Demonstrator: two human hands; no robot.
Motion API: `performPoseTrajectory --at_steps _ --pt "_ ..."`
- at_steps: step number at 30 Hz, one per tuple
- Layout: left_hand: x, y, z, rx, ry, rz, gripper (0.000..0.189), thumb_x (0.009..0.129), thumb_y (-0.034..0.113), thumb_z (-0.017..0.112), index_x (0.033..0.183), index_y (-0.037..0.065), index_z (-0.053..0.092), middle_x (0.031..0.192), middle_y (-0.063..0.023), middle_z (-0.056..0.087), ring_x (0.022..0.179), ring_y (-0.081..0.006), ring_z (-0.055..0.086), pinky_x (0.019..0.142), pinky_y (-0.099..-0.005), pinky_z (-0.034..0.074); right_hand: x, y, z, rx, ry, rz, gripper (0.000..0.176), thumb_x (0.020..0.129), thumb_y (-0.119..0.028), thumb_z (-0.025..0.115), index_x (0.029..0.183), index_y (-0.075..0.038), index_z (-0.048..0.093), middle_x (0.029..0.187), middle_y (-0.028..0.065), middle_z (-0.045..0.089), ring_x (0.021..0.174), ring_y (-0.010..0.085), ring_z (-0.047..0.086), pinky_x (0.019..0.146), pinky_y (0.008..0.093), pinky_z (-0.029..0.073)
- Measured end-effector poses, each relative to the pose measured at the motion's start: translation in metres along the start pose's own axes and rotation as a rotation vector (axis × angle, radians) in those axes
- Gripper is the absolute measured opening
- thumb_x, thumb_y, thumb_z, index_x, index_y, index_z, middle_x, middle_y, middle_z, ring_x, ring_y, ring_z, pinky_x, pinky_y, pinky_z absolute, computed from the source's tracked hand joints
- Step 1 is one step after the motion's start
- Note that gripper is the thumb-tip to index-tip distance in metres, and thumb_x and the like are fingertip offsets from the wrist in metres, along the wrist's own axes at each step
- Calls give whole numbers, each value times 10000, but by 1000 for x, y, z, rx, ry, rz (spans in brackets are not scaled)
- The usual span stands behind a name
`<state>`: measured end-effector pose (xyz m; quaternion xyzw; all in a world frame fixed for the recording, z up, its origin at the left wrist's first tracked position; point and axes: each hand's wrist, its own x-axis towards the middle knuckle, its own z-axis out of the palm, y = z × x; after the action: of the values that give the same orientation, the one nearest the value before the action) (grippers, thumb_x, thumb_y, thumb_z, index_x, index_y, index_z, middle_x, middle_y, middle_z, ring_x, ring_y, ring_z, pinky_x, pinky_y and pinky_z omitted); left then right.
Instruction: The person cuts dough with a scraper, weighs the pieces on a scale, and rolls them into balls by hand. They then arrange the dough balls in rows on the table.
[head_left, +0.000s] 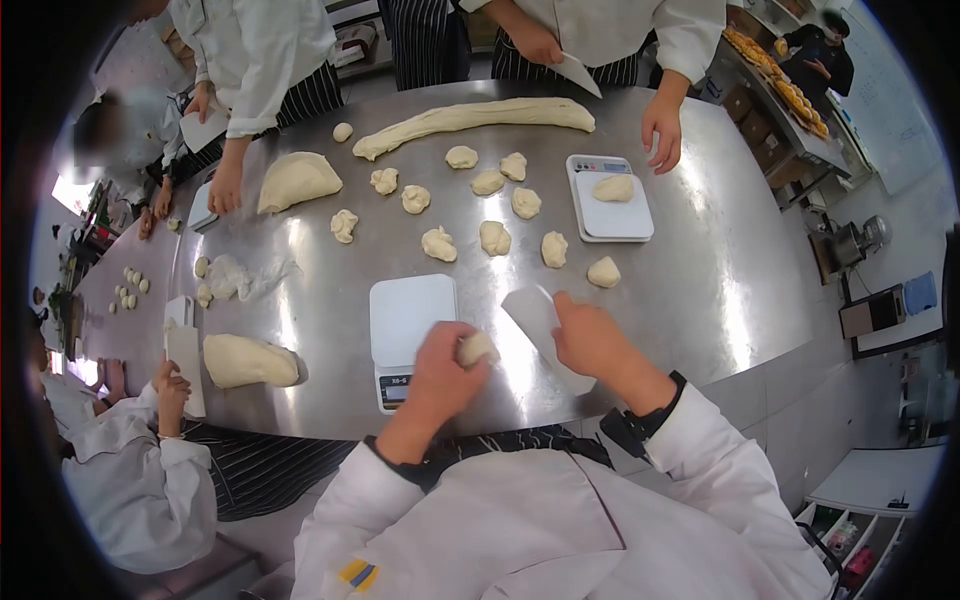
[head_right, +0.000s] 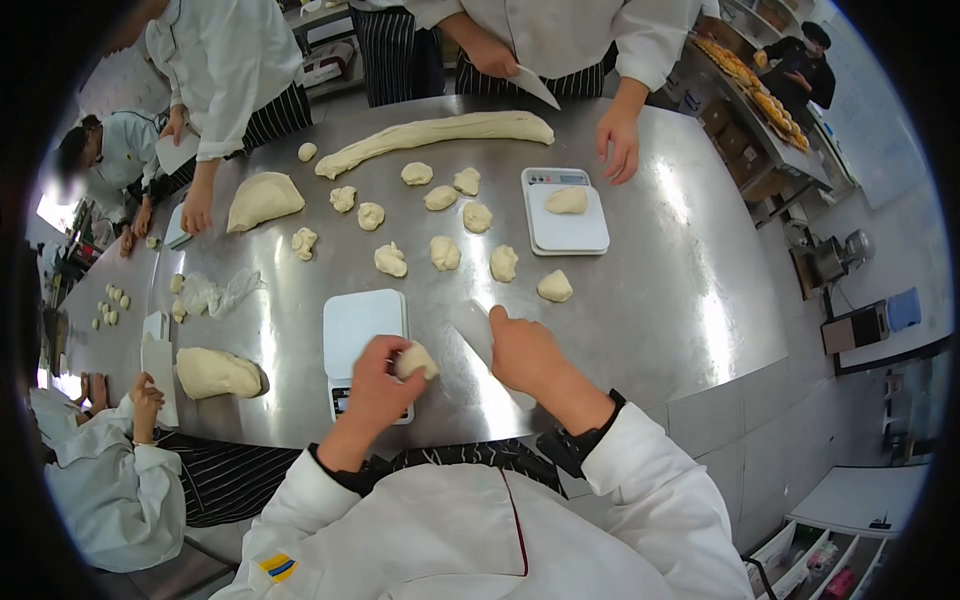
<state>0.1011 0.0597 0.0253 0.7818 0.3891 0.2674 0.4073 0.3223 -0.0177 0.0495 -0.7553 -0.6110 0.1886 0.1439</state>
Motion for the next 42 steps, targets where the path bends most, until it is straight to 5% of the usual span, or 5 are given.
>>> performPoseTrajectory --at_steps 7,16,23,34,42 --pt "-3 -57 -79 545 112 251 482 706 13 681 1173 74 581 1110 -100 588 936 -188 601 662 -273 500 -20 -12 9 2 -79 195 351 832 -137 635 1071 24 436 810 249 637 779 444 624 707 525 482" --pt "-52 -107 -143 -33 398 -322 298 809 15 581 1107 32 595 1018 -48 625 845 -111 583 647 -233 460 -57 -9 6 -137 -8 210 284 829 -140 630 1014 -16 455 749 203 654 705 393 652 658 485 506" --pt "-56 -110 -119 -39 332 -287 283 810 53 627 1092 44 607 986 -41 615 833 -99 570 647 -227 454 -71 -24 0 -111 -74 207 280 822 -128 636 1011 -10 466 725 213 629 697 427 622 656 509 482" --pt "1 -69 -80 429 80 135 447 733 148 727 1141 25 592 1067 -169 590 960 -353 580 872 -446 468 -72 -38 1 -230 -37 160 213 816 -129 611 946 -47 463 785 147 657 698 369 659 623 475 513" --pt "15 -28 -50 157 9 392 418 654 44 672 1065 38 597 1007 -172 613 962 -377 581 855 -439 480 -73 -28 4 -138 -34 258 211 825 -109 541 1018 -39 490 790 177 669 713 384 660 621 492 509"
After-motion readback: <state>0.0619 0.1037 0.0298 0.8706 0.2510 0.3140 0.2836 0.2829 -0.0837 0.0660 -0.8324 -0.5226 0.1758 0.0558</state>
